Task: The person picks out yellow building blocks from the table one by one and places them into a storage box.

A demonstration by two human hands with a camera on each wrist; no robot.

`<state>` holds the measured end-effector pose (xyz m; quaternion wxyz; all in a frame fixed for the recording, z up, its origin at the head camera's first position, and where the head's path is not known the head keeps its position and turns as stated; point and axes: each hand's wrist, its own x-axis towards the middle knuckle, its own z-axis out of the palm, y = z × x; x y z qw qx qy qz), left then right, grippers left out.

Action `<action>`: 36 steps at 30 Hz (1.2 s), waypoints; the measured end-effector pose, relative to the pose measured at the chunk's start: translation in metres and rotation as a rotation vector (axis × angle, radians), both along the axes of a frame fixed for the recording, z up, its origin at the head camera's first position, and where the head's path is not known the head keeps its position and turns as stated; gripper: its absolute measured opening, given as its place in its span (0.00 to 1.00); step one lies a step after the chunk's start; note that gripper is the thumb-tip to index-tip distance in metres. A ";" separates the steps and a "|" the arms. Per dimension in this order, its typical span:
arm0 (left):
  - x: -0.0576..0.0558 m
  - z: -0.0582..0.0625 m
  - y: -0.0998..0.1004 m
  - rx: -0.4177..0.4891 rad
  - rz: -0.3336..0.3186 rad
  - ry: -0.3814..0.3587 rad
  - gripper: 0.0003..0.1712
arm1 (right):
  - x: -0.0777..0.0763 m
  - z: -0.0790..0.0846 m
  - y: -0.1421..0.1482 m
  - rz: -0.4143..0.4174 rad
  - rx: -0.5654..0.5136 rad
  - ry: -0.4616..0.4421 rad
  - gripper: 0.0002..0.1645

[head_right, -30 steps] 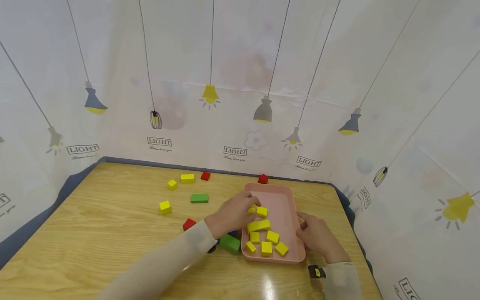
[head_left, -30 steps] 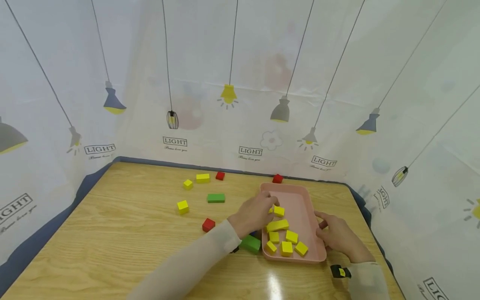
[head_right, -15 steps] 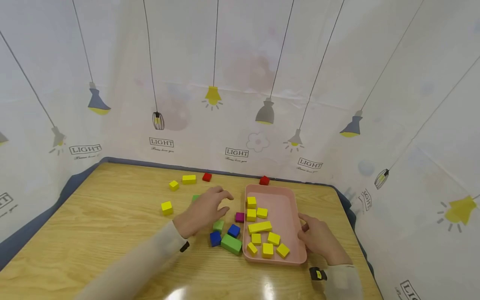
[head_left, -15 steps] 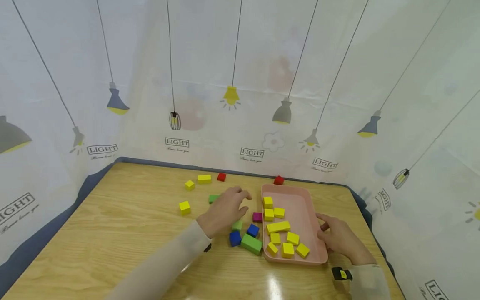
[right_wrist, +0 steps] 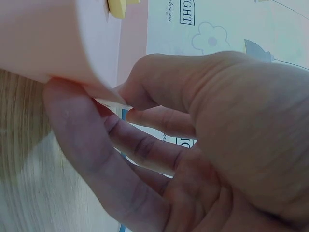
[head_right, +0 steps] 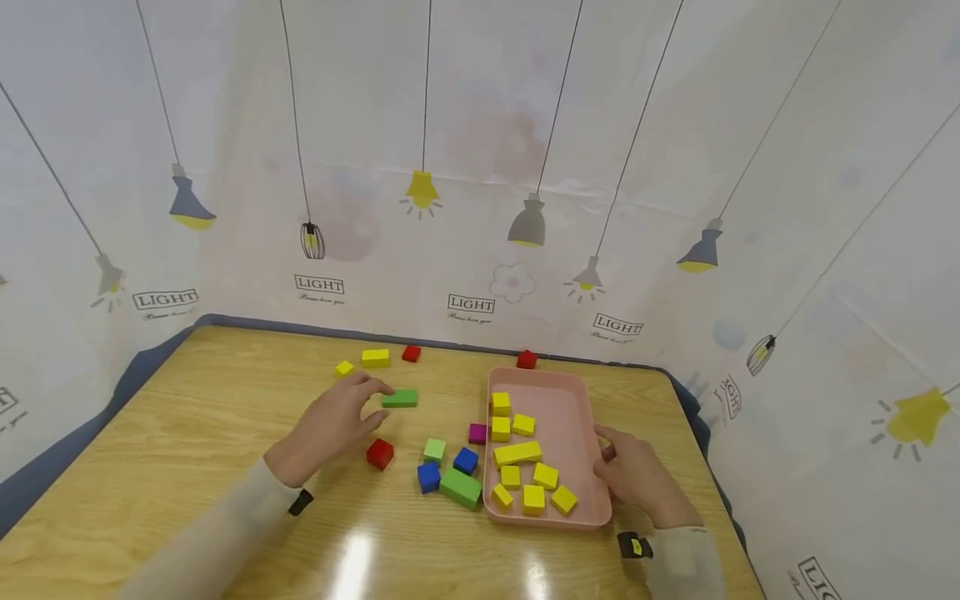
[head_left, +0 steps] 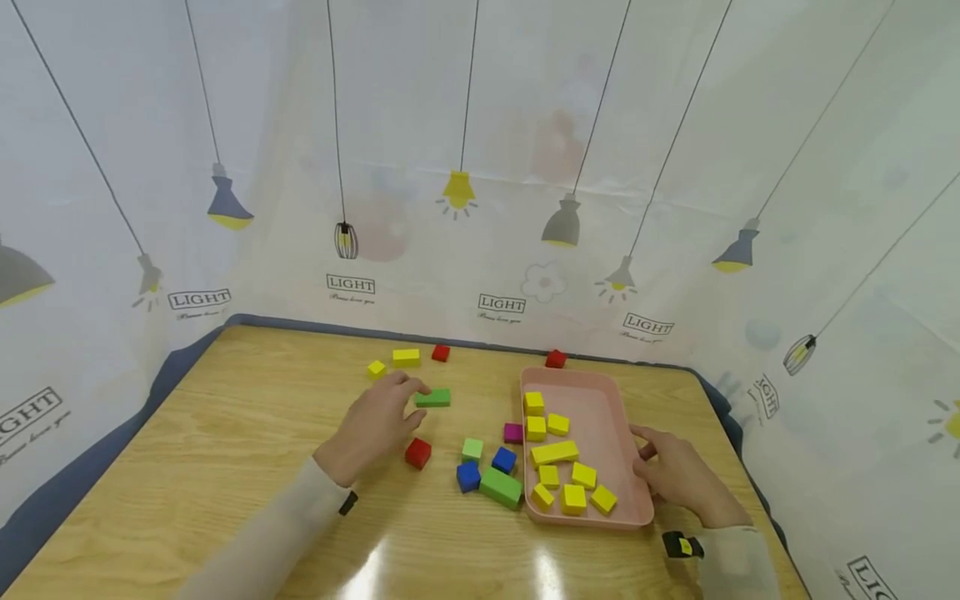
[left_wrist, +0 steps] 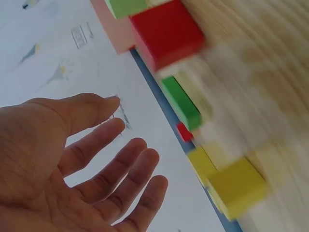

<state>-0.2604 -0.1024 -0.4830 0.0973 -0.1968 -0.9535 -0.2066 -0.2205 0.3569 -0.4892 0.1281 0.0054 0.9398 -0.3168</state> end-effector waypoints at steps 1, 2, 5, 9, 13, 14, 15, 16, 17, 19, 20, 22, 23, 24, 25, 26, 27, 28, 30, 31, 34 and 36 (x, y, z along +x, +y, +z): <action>0.001 -0.001 -0.007 0.009 0.014 0.002 0.20 | 0.000 0.000 0.000 -0.001 -0.001 0.000 0.39; 0.001 -0.003 -0.013 0.016 0.024 0.006 0.20 | 0.000 0.000 0.000 0.000 0.000 0.001 0.39; 0.001 -0.007 -0.031 0.022 0.055 0.013 0.20 | -0.001 0.000 0.001 0.000 0.001 -0.005 0.39; 0.001 -0.012 -0.047 0.022 0.080 -0.005 0.21 | -0.002 -0.001 0.002 -0.001 0.003 -0.014 0.39; 0.001 -0.015 -0.056 0.030 0.094 -0.054 0.21 | -0.002 -0.001 0.002 -0.004 0.002 -0.013 0.39; 0.001 -0.016 -0.057 0.034 0.093 -0.065 0.21 | -0.002 -0.001 0.001 -0.005 0.000 -0.013 0.39; 0.000 -0.016 -0.058 0.034 0.095 -0.075 0.22 | -0.002 0.000 0.001 -0.006 -0.004 -0.014 0.39; 0.000 -0.016 -0.059 0.036 0.096 -0.084 0.21 | -0.002 0.000 0.001 -0.007 -0.009 -0.016 0.39; 0.000 -0.016 -0.059 0.037 0.099 -0.093 0.21 | -0.002 0.000 0.001 -0.008 -0.011 -0.017 0.39; 0.000 -0.017 -0.059 0.037 0.096 -0.103 0.21 | -0.002 0.000 0.002 -0.008 -0.015 -0.019 0.39; 0.000 -0.018 -0.059 0.038 0.092 -0.110 0.21 | -0.002 -0.001 0.002 -0.008 -0.014 -0.020 0.39; 0.001 -0.018 -0.060 0.043 0.093 -0.127 0.20 | -0.002 -0.001 0.001 -0.009 -0.010 -0.019 0.39; 0.001 -0.019 -0.061 0.044 0.093 -0.134 0.20 | -0.002 -0.002 0.001 -0.007 -0.008 -0.018 0.39; 0.001 -0.019 -0.062 0.044 0.096 -0.141 0.19 | -0.002 -0.002 0.000 -0.006 -0.007 -0.017 0.39; 0.001 -0.020 -0.062 0.046 0.099 -0.147 0.19 | -0.002 -0.002 0.000 -0.004 -0.005 -0.015 0.39; 0.001 -0.020 -0.063 0.046 0.103 -0.152 0.18 | -0.002 -0.003 -0.001 -0.003 -0.005 -0.014 0.39; 0.001 -0.020 -0.063 0.044 0.106 -0.155 0.18 | -0.002 -0.003 -0.001 -0.004 -0.008 -0.013 0.39; 0.001 -0.020 -0.064 0.041 0.109 -0.157 0.18 | -0.002 -0.002 -0.001 -0.005 -0.009 -0.012 0.39; 0.001 -0.021 -0.065 0.035 0.109 -0.159 0.18 | -0.001 -0.002 -0.001 -0.006 -0.010 -0.011 0.39; 0.001 -0.021 -0.065 0.035 0.108 -0.159 0.18 | -0.001 -0.001 -0.001 -0.004 -0.011 -0.010 0.39; 0.002 -0.022 -0.067 0.041 0.103 -0.159 0.18 | 0.000 0.000 0.000 -0.001 -0.003 -0.007 0.40; 0.003 -0.022 -0.069 0.050 0.102 -0.159 0.18 | 0.000 0.000 0.000 0.003 0.000 -0.005 0.40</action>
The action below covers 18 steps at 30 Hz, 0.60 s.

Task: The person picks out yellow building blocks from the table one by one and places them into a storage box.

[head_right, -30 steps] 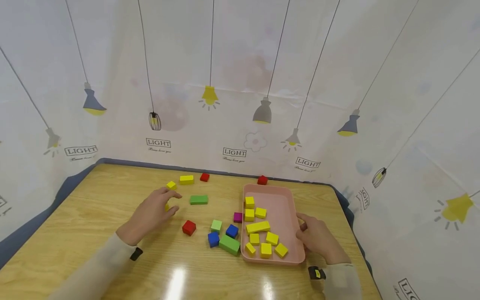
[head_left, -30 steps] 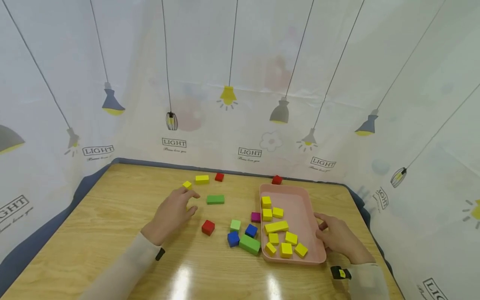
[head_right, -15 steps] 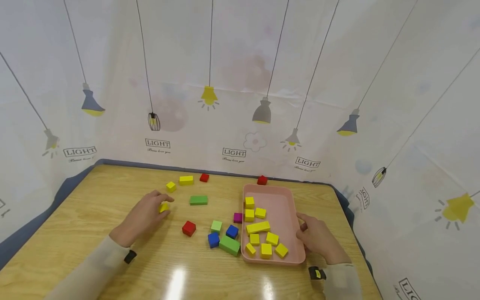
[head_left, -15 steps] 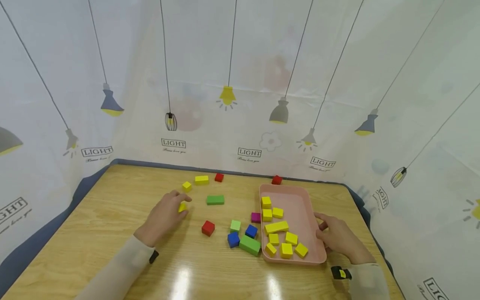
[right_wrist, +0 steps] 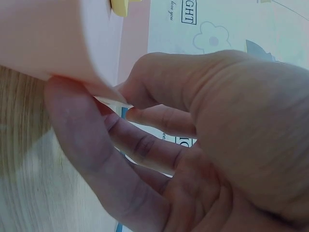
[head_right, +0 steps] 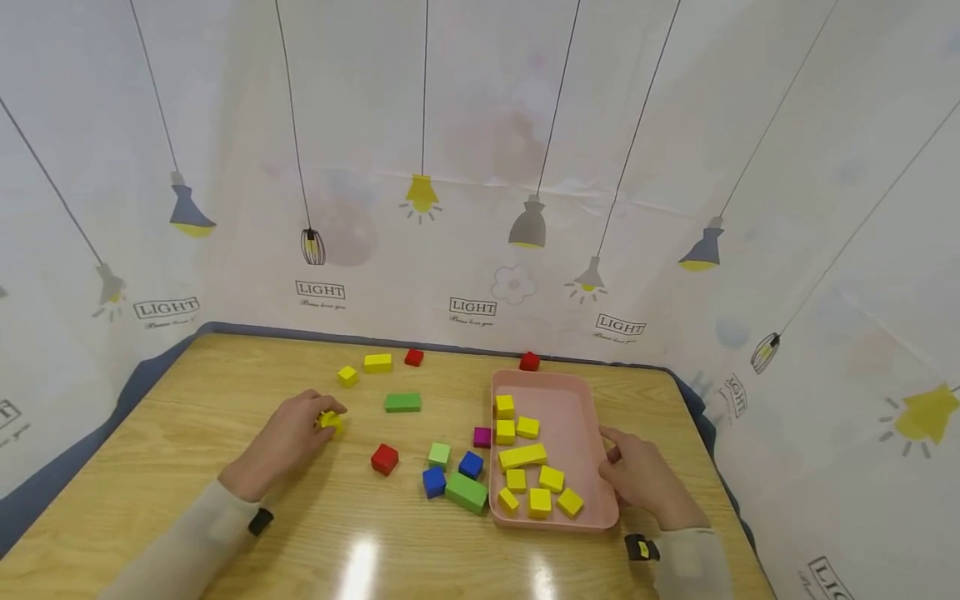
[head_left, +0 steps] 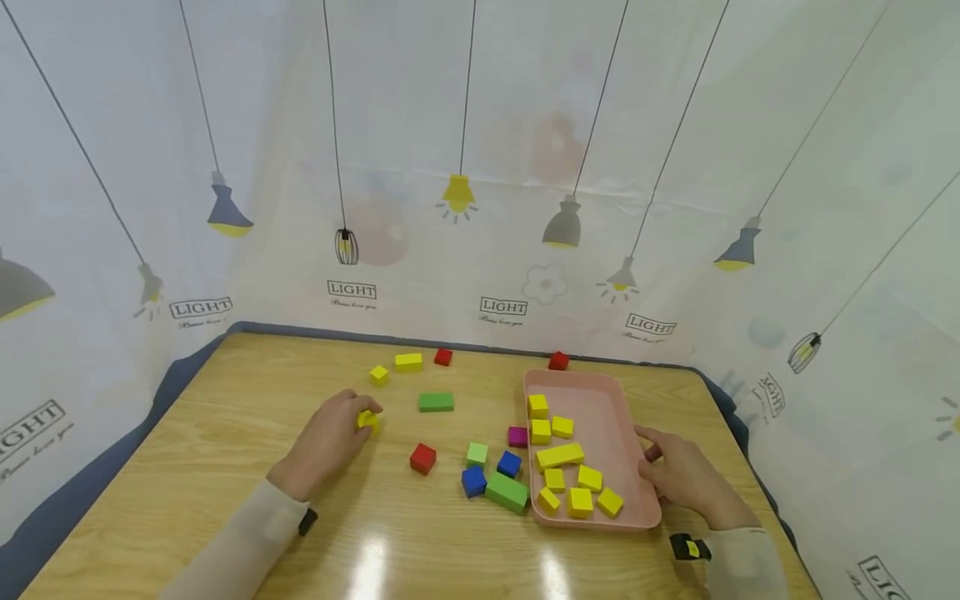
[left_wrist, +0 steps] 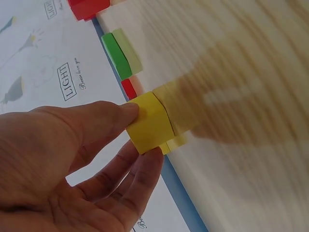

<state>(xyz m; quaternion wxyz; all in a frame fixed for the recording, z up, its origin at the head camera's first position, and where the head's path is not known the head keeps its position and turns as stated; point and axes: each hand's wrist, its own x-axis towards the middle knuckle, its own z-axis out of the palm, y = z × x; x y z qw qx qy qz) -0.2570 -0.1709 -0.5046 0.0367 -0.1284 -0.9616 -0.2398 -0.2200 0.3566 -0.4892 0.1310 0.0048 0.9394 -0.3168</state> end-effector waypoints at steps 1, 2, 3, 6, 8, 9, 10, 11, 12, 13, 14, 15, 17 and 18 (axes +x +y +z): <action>0.001 0.000 0.000 0.002 0.001 0.001 0.18 | 0.000 0.000 0.001 0.000 0.000 0.000 0.39; 0.002 -0.001 0.000 0.004 0.002 0.004 0.18 | 0.000 0.000 0.002 0.000 0.001 -0.002 0.39; 0.002 -0.001 0.000 0.002 0.002 0.010 0.18 | 0.001 0.000 0.003 -0.001 -0.002 -0.004 0.39; 0.002 0.000 -0.001 -0.005 0.006 0.033 0.18 | 0.000 0.000 0.005 -0.010 -0.008 -0.016 0.39; 0.001 0.001 -0.003 -0.006 0.008 0.050 0.17 | 0.000 0.000 0.005 -0.009 -0.007 -0.015 0.39; 0.001 0.001 -0.003 -0.005 0.009 0.053 0.17 | 0.000 0.000 0.005 -0.011 -0.007 -0.015 0.39; 0.001 0.002 -0.003 -0.005 0.010 0.054 0.17 | -0.001 -0.001 0.004 -0.010 -0.007 -0.014 0.39; 0.001 0.003 -0.003 -0.003 0.012 0.051 0.17 | -0.001 -0.001 0.004 -0.007 -0.008 -0.011 0.39; 0.001 0.003 -0.003 -0.001 0.014 0.046 0.17 | -0.001 -0.001 0.003 -0.003 -0.006 -0.006 0.39; 0.002 0.003 -0.003 0.000 0.015 0.042 0.18 | -0.001 -0.001 0.003 0.001 -0.007 -0.002 0.39; 0.002 0.004 -0.003 0.001 0.015 0.038 0.18 | -0.001 -0.002 0.002 0.001 -0.008 0.001 0.39; 0.003 0.004 -0.002 0.004 0.012 0.037 0.18 | -0.001 -0.002 0.002 0.002 -0.006 0.004 0.39; 0.003 0.004 0.000 0.010 0.005 0.042 0.18 | -0.001 -0.002 0.002 0.005 -0.002 0.011 0.39; 0.003 0.004 0.001 0.013 0.000 0.049 0.18 | -0.001 -0.002 0.002 0.005 0.001 0.013 0.39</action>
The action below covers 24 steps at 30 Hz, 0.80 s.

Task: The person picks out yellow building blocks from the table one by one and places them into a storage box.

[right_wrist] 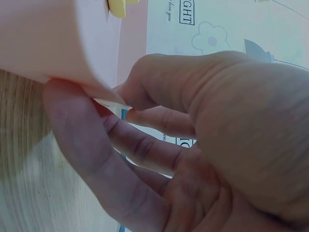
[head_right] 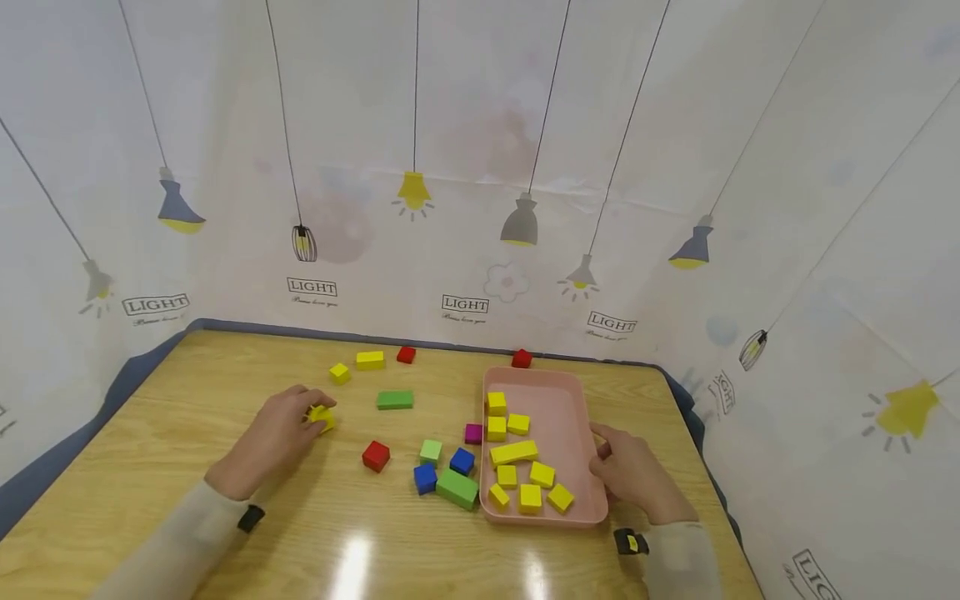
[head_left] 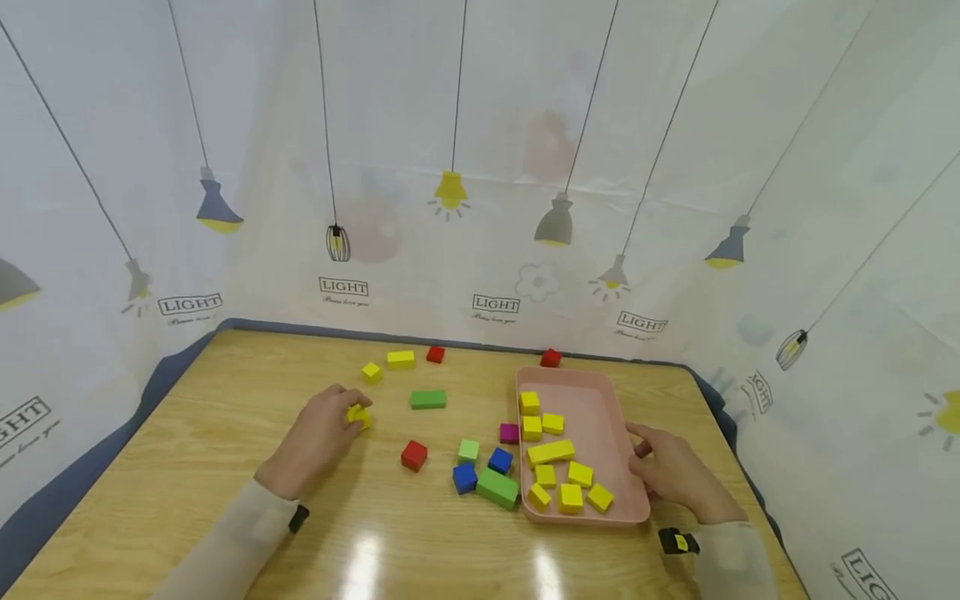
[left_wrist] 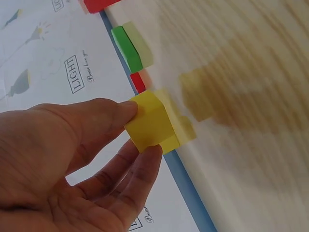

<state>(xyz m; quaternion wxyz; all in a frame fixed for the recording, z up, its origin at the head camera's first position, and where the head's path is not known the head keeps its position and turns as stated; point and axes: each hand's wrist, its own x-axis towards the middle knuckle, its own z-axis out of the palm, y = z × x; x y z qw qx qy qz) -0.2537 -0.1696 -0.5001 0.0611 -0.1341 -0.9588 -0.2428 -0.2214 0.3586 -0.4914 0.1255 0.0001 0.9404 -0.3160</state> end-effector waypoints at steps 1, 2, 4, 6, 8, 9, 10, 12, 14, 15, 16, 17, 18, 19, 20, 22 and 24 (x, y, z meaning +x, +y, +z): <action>0.000 0.001 0.001 0.004 -0.005 0.006 0.18 | 0.000 0.000 -0.001 0.001 0.001 0.004 0.39; 0.001 0.001 0.002 0.006 -0.009 0.012 0.18 | 0.000 0.000 -0.001 0.005 0.003 0.008 0.39; 0.001 0.003 0.003 0.010 -0.015 0.021 0.18 | 0.000 -0.001 -0.001 0.012 0.007 0.018 0.39; 0.002 0.004 0.006 0.014 -0.016 0.024 0.19 | 0.000 -0.002 -0.002 0.013 0.011 0.022 0.39; 0.003 0.005 0.008 0.018 -0.020 0.027 0.19 | 0.000 -0.003 -0.002 0.009 0.014 0.021 0.39; 0.004 0.006 0.009 0.021 -0.024 0.029 0.19 | 0.000 -0.004 -0.002 0.002 0.014 0.017 0.40; 0.004 0.006 0.011 0.021 -0.024 0.033 0.19 | 0.000 -0.004 -0.002 -0.002 0.015 0.010 0.40; 0.005 0.008 0.014 0.024 -0.033 0.041 0.19 | 0.000 -0.005 -0.003 -0.008 0.012 0.000 0.40; 0.005 0.010 0.019 0.025 -0.041 0.054 0.19 | 0.000 -0.005 -0.003 -0.010 0.008 -0.003 0.40; 0.005 0.011 0.022 0.026 -0.045 0.061 0.19 | 0.000 -0.005 -0.003 -0.009 0.004 -0.003 0.40; 0.005 0.012 0.025 0.028 -0.051 0.070 0.19 | 0.000 -0.004 -0.003 -0.009 0.001 -0.003 0.40; 0.005 0.014 0.028 0.031 -0.059 0.076 0.19 | 0.000 -0.004 -0.002 -0.010 -0.004 -0.001 0.40; 0.005 0.015 0.032 0.035 -0.066 0.080 0.19 | 0.000 -0.003 -0.002 -0.010 -0.006 0.005 0.40; 0.006 0.016 0.035 0.036 -0.070 0.086 0.19 | 0.000 -0.003 -0.002 -0.010 -0.007 0.008 0.40; 0.006 0.017 0.039 0.037 -0.076 0.087 0.19 | 0.000 -0.003 -0.002 -0.009 -0.006 0.010 0.40; 0.007 0.018 0.046 0.041 -0.088 0.085 0.19 | 0.001 -0.002 -0.001 -0.012 -0.007 0.012 0.39; 0.008 0.019 0.053 0.042 -0.096 0.081 0.19 | 0.002 -0.002 0.000 -0.010 -0.011 0.012 0.39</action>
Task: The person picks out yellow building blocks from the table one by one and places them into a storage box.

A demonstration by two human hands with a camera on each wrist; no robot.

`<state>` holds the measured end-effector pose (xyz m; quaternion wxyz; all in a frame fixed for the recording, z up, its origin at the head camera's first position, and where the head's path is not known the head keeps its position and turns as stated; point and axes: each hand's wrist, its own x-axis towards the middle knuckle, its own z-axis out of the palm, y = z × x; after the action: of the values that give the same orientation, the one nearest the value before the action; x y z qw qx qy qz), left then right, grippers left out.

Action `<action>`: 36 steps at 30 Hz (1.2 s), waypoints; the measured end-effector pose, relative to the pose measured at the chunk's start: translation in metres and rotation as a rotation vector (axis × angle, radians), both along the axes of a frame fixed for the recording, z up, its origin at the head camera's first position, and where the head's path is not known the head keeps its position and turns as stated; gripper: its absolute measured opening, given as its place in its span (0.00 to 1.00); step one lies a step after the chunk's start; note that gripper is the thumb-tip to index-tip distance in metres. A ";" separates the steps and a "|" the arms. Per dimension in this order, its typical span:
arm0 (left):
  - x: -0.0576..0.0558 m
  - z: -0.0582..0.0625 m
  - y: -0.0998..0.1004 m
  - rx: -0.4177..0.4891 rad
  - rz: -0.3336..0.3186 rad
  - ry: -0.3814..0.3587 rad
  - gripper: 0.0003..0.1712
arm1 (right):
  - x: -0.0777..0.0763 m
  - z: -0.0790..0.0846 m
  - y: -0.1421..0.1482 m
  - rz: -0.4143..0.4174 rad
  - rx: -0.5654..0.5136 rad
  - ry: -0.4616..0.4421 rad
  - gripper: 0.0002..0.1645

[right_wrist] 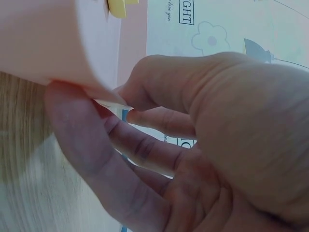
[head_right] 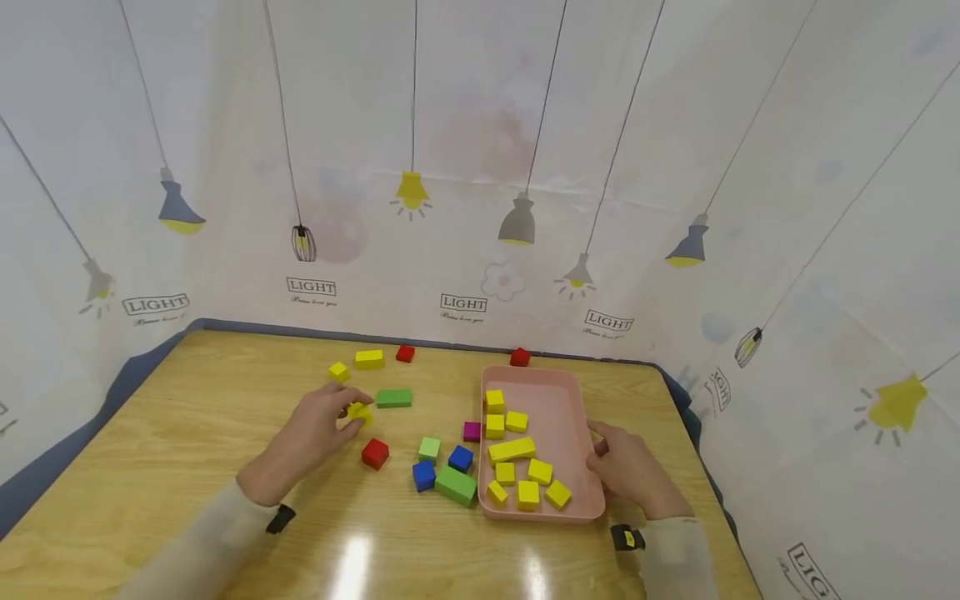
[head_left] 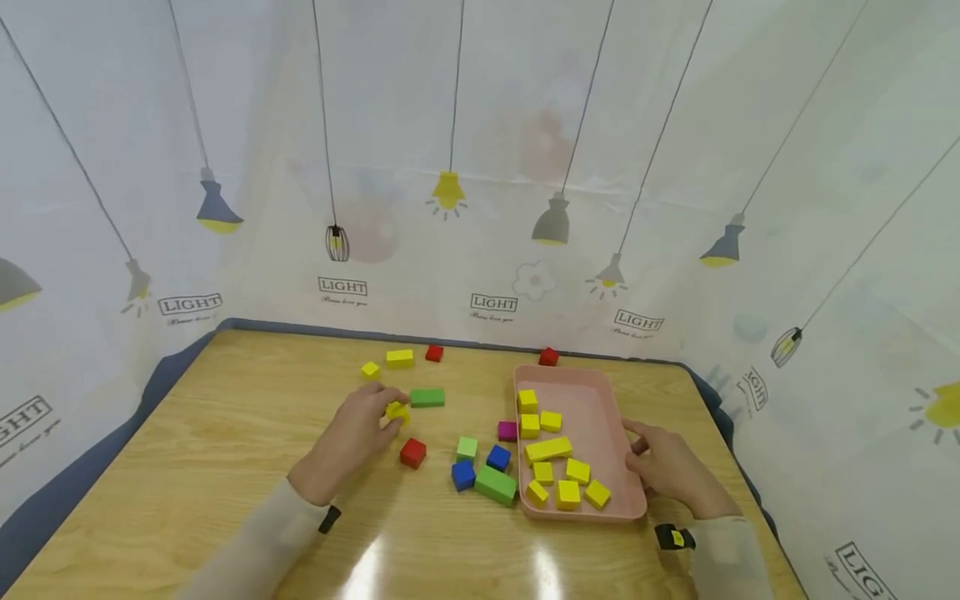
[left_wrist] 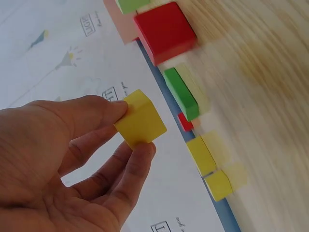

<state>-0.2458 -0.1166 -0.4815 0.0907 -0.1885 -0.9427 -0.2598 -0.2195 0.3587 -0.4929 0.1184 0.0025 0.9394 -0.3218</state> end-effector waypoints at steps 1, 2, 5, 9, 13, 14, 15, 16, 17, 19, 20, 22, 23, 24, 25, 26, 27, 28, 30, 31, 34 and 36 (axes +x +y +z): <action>0.001 0.000 0.003 0.001 -0.005 0.000 0.19 | 0.000 0.001 0.000 0.000 -0.002 -0.005 0.39; 0.001 0.000 0.007 0.001 -0.009 0.000 0.19 | 0.000 0.001 0.000 0.002 -0.003 -0.008 0.39; 0.004 0.000 0.019 0.004 -0.025 0.000 0.18 | 0.001 0.003 0.000 0.010 -0.011 -0.007 0.38; 0.007 0.001 0.038 0.020 -0.066 0.000 0.19 | 0.001 0.003 0.001 0.014 -0.011 0.002 0.38; 0.010 0.001 0.058 0.028 -0.114 0.021 0.19 | 0.000 0.003 0.002 0.014 0.005 0.011 0.38; 0.011 0.002 0.064 0.030 -0.126 0.021 0.19 | 0.000 0.002 0.002 0.015 0.011 0.011 0.38; 0.012 0.002 0.069 0.031 -0.139 0.020 0.19 | 0.000 0.002 0.002 0.012 0.015 0.011 0.38; 0.012 0.003 0.074 0.027 -0.153 0.021 0.19 | -0.001 0.001 0.002 0.011 0.020 0.010 0.38; 0.013 0.003 0.079 0.025 -0.166 0.018 0.19 | -0.001 0.001 0.002 0.009 0.022 0.008 0.38; 0.015 0.004 0.090 0.026 -0.190 0.014 0.19 | -0.001 0.000 0.001 0.009 0.023 0.006 0.39; 0.016 0.005 0.095 0.025 -0.201 0.012 0.19 | -0.001 0.000 0.001 0.012 0.022 0.006 0.39; 0.017 0.006 0.105 0.019 -0.223 0.017 0.19 | -0.001 0.000 0.001 0.014 0.015 0.007 0.39; 0.018 0.007 0.110 0.016 -0.229 0.017 0.19 | -0.001 0.001 0.000 0.013 0.012 0.009 0.39; 0.018 0.007 0.115 0.012 -0.236 0.016 0.19 | -0.001 0.002 0.000 0.021 0.011 0.011 0.39; 0.018 0.008 0.120 0.007 -0.244 0.014 0.19 | -0.001 0.002 0.000 0.019 0.009 0.010 0.39; 0.019 0.009 0.125 0.008 -0.254 0.009 0.18 | -0.001 0.002 0.000 0.025 0.010 0.011 0.39; 0.019 0.009 0.130 0.012 -0.266 0.004 0.18 | -0.001 0.002 -0.001 0.021 0.007 0.010 0.39; 0.019 0.010 0.136 0.014 -0.274 -0.004 0.18 | -0.002 0.002 -0.001 0.022 0.007 0.010 0.39; 0.019 0.011 0.147 0.014 -0.296 -0.007 0.18 | -0.002 0.002 -0.001 0.020 0.007 0.007 0.39; 0.019 0.012 0.153 0.012 -0.308 -0.003 0.18 | -0.002 0.002 -0.001 0.012 0.008 0.005 0.39; 0.019 0.012 0.169 -0.005 -0.339 0.020 0.17 | -0.001 0.002 -0.001 0.006 0.012 -0.007 0.39; 0.019 0.013 0.180 -0.022 -0.362 0.046 0.17 | -0.001 0.002 -0.002 0.004 0.017 -0.010 0.39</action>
<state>-0.2269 0.0636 -0.4687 0.0619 -0.3622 -0.8938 -0.2572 -0.2201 0.3570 -0.4909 0.1239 0.0033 0.9414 -0.3137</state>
